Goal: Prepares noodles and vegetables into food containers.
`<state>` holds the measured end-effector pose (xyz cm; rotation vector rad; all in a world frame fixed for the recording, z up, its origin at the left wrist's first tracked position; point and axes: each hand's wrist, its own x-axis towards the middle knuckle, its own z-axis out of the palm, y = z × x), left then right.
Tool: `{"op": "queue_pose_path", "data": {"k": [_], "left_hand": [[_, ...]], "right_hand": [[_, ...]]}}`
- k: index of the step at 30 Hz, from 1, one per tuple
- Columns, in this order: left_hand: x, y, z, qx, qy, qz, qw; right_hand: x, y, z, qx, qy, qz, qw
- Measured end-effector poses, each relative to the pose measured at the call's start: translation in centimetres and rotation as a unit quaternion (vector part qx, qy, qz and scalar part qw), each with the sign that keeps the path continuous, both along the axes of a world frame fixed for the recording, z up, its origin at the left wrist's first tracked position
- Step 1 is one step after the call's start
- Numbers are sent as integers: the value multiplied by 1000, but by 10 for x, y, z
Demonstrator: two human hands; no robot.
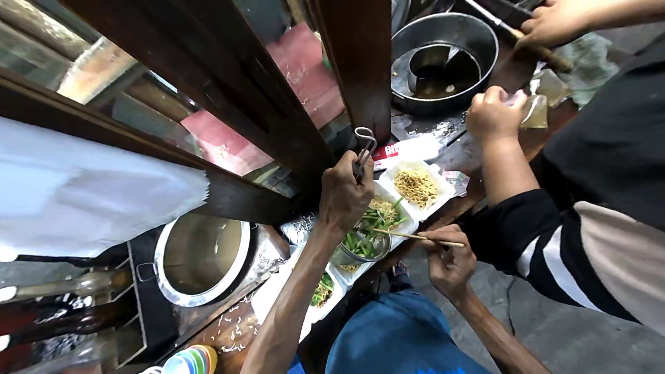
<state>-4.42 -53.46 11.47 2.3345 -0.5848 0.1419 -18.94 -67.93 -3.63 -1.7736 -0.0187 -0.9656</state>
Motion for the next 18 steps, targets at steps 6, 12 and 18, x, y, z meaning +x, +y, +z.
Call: {"op": "queue_pose_path", "data": {"k": [6,12,18], "left_hand": [[2,2,-1,20,-14,5,1000],[6,6,-2,30,-32,27,999],[5,13,1,15,-19,18,1000]], "right_hand": [[4,-2,-7,8,-5,-26,1000],[1,-3,0,-1,-24,-48,999],[0,-2,-2,51,-7,-64,997]]}}
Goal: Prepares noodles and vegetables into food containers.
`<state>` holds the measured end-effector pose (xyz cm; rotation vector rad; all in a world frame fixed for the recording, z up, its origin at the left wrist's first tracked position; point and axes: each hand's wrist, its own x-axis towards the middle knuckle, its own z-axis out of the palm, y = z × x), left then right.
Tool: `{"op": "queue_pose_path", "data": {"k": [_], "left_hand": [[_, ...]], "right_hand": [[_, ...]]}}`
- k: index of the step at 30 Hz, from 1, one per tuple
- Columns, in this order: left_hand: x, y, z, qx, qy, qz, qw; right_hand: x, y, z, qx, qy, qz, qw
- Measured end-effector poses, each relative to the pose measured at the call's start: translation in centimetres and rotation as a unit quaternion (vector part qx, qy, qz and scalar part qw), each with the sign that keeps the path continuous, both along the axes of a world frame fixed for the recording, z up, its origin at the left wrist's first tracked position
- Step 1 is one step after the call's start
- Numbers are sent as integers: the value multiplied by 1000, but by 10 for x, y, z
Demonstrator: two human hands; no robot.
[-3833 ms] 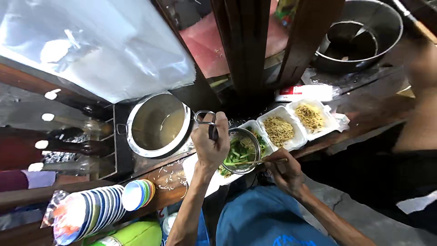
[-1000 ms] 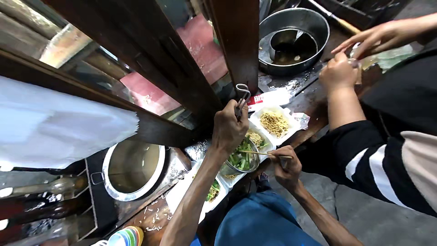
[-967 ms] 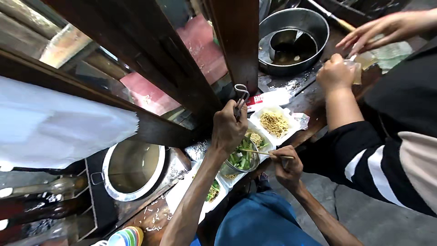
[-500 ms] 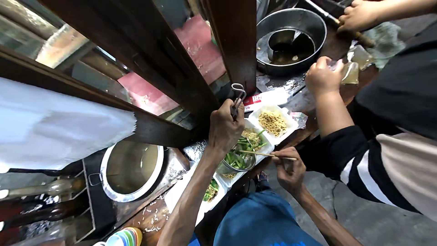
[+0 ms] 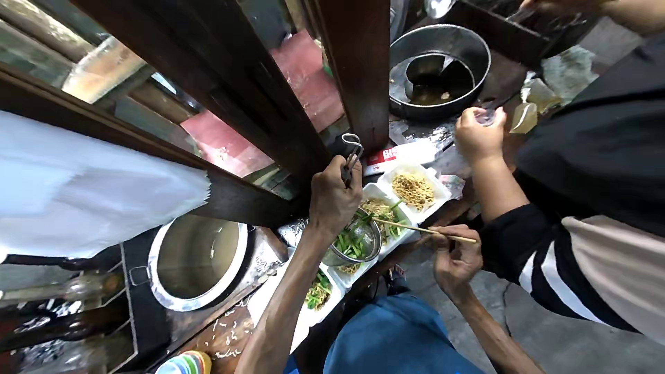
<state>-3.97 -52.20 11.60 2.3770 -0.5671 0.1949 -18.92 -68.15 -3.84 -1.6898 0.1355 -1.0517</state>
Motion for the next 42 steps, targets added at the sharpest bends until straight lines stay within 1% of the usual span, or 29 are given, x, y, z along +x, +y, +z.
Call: {"op": "queue_pose_path", "data": {"k": [5,8,10,13,15,16,18,20,21,22,24,25,27,29,30,32,33,34,37,38,40,42], "left_hand": [[0,7,2,-18,-18,3,1000],[1,13,5,-57,-28,8,998],[-1,17,6,-94,-43,-1,995],[-5,21,6,-136,-80,-25,987],[-9,26,5,-147,-95,-49,983],[-10,29,4,-154,-99,-55,981],[-13,38,2,-173,-92,-54,979],[-17,47,-1,-213,-71,-62,972],[-19,53,-4,-240,-63,-62,967],[-21,59,-7,-268,-61,-55,960],[-23,75,-10,-328,-71,-23,942],[-27,84,-8,-354,-76,-13,932],[-42,107,7,-400,-82,-13,913],[-63,130,20,-465,-100,2,880],[-69,135,15,-504,-111,30,856],[-70,136,-16,-545,-121,93,824],[-71,134,-27,-560,-126,109,811],[-72,134,-28,-575,-129,110,801],[-87,143,-17,-604,-134,89,781],[-87,145,-21,-614,-134,96,772],[-82,146,-44,-622,-132,110,764],[-85,145,-49,-620,-146,98,764]], "right_hand": [[-1,4,13,66,-1,-1,998],[-3,14,24,79,13,69,994],[-1,21,26,48,37,132,989],[14,27,16,-49,54,205,976],[26,30,15,-92,35,209,973],[31,29,24,-109,21,204,973],[40,28,45,-158,5,172,972],[52,29,48,-206,16,139,968],[56,31,43,-211,32,137,967],[57,33,39,-195,42,142,970],[52,37,39,-131,28,158,978],[45,38,46,-99,12,162,982],[33,38,74,-63,-19,164,984],[21,38,105,-62,-36,158,985],[19,39,112,-76,-38,153,985],[24,44,105,-89,-36,155,983],[28,44,99,-88,-29,158,983],[31,42,99,-89,-25,158,983],[24,39,112,-96,-24,155,983],[25,40,114,-97,-31,156,983],[25,44,109,-102,-33,162,981],[22,45,109,-115,-27,163,980]]}}
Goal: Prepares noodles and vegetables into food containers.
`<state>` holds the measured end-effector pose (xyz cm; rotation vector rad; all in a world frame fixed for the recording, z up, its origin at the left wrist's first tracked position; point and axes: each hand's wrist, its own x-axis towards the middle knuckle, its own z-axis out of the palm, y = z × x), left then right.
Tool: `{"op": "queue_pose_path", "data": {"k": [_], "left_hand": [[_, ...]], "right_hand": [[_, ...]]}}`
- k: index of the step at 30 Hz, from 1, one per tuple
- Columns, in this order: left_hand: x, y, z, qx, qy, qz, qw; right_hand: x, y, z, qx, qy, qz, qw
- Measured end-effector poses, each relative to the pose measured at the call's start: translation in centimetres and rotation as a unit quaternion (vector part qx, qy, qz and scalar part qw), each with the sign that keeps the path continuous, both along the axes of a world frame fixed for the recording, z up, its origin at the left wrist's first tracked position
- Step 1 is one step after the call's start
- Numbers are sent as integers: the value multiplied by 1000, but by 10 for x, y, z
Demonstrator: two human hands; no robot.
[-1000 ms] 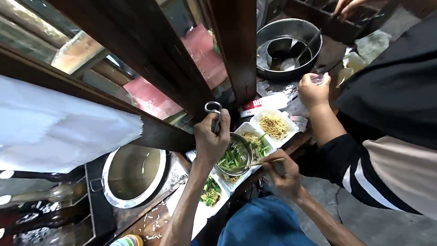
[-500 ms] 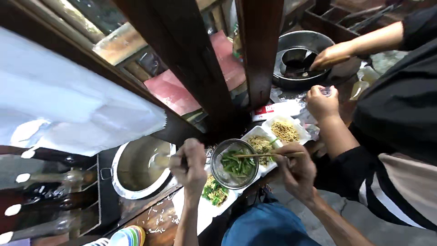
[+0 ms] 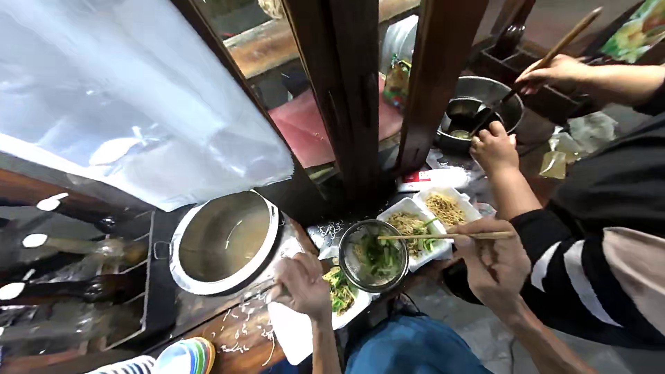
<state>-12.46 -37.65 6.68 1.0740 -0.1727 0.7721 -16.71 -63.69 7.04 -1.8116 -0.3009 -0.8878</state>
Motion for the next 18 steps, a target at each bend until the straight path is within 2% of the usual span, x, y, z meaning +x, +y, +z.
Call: {"op": "queue_pose_path", "data": {"k": [5,12,14,18], "left_hand": [[-1,-1,-19,-10,7,8,1000],[-2,-12,-14,9,-21,-1,1000],[-3,-17,-12,10,-29,-2,1000],[0,-23,-7,12,-38,1,999]], "right_hand": [[-4,5,0,-76,-13,-15,997],[2,17,-20,-236,-5,-59,970],[2,23,-35,-236,29,-65,969],[-9,28,-44,-131,69,-32,989]]}}
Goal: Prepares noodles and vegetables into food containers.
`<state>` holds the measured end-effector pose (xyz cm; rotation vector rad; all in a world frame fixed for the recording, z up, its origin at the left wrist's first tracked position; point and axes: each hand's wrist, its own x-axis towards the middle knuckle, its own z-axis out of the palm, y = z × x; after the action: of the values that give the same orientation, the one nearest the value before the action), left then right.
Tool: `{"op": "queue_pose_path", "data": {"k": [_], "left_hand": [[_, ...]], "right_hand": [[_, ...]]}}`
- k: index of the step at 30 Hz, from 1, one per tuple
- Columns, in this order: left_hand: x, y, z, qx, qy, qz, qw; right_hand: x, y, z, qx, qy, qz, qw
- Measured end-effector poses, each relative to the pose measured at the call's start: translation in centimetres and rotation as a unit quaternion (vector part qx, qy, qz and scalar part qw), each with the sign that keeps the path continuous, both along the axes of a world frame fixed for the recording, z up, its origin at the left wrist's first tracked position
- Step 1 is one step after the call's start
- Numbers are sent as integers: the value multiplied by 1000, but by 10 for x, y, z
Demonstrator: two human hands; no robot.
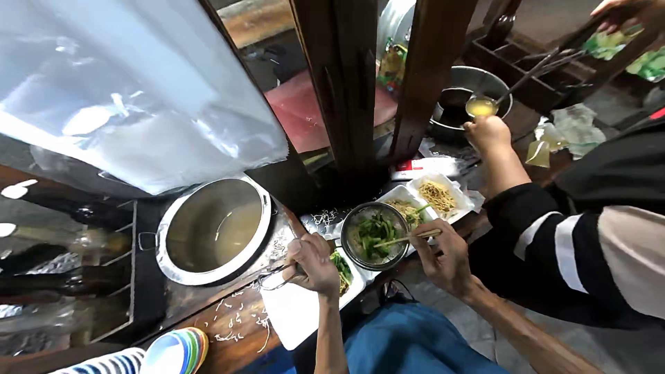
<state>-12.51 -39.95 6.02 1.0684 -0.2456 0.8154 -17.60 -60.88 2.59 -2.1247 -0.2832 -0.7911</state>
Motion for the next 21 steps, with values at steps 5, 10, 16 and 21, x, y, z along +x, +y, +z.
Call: {"op": "queue_pose_path", "data": {"k": [5,10,16,21], "left_hand": [[8,-6,9,42,-13,4,999],[15,-20,14,77,6,-12,997],[24,-33,17,103,40,-28,994],[30,-36,17,136,49,-21,989]], "right_hand": [[0,-12,14,27,-47,-38,998],[4,-9,-5,-18,-22,22,999],[13,-26,-26,6,-91,-46,995],[7,-26,-13,0,-51,-60,997]]}}
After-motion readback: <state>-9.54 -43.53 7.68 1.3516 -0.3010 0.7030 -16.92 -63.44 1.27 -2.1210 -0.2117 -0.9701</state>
